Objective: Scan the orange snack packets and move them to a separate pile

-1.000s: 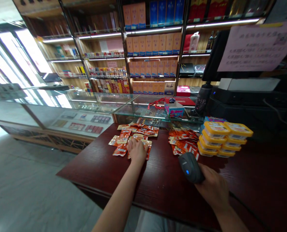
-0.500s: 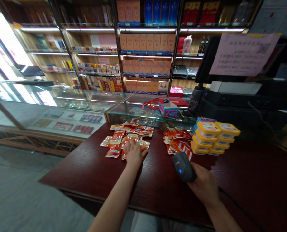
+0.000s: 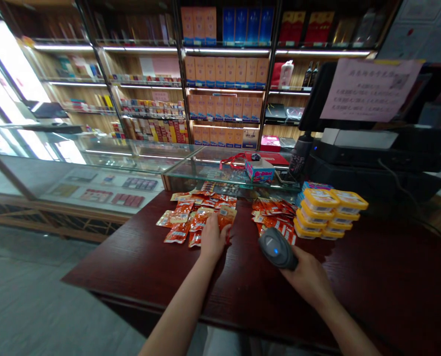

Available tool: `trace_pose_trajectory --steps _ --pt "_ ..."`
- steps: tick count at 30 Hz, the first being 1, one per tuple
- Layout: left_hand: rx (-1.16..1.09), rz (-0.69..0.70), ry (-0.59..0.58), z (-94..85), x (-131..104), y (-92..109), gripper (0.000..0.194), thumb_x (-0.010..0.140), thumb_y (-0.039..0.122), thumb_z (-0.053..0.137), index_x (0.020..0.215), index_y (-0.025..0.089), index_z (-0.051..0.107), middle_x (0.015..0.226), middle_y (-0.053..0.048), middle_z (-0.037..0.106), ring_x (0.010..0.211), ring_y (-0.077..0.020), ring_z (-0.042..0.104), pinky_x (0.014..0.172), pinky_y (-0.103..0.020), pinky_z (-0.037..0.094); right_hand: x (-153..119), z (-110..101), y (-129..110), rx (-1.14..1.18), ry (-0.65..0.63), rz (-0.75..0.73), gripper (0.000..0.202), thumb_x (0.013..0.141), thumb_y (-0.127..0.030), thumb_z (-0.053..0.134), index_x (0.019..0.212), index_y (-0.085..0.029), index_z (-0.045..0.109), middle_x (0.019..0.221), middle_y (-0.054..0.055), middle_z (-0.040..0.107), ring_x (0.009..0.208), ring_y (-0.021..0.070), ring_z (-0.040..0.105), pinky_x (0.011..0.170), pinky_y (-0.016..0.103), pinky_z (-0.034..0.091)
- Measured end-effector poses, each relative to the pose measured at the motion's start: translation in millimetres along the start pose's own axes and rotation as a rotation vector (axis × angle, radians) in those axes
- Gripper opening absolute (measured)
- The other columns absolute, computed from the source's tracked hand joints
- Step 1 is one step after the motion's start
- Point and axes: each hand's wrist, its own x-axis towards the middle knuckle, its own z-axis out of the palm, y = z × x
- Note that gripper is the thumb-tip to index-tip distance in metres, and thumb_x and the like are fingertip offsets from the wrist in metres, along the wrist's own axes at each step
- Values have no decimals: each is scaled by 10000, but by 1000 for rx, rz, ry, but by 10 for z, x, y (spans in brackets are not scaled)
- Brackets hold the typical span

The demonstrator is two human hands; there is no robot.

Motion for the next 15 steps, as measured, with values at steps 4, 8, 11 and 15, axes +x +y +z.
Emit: trace_pose_trajectory --steps 4,8,11,15 --pt "-384 -108 32 78 31 -59 239 778 237 590 1007 183 543 980 -71 638 946 -215 606 859 -361 465 91 -97 -244 510 -129 64 320 689 -423 679 896 -180 660 797 52 716 704 201 654 675 316 513" --pt "-539 -125 24 114 33 -56 320 695 224 678 994 189 568 976 -49 655 946 -212 614 887 -371 460 110 -148 -472 703 -297 202 322 675 -484 700 735 -182 607 461 -61 501 382 84 418 383 212 351" --pt "-506 -113 22 130 20 -47 349 679 200 684 1011 189 577 1011 -57 658 991 -224 607 921 -386 446 99 -105 -578 722 -296 242 319 639 -465 724 680 -185 577 439 -68 475 357 70 381 351 203 322" --pt "-468 -58 46 151 2 -64 376 699 209 666 1061 185 568 1051 -75 650 1022 -233 599 921 -380 447 94 -34 -624 699 -271 279 294 637 -445 716 673 -195 565 425 -67 484 346 77 393 341 206 317"
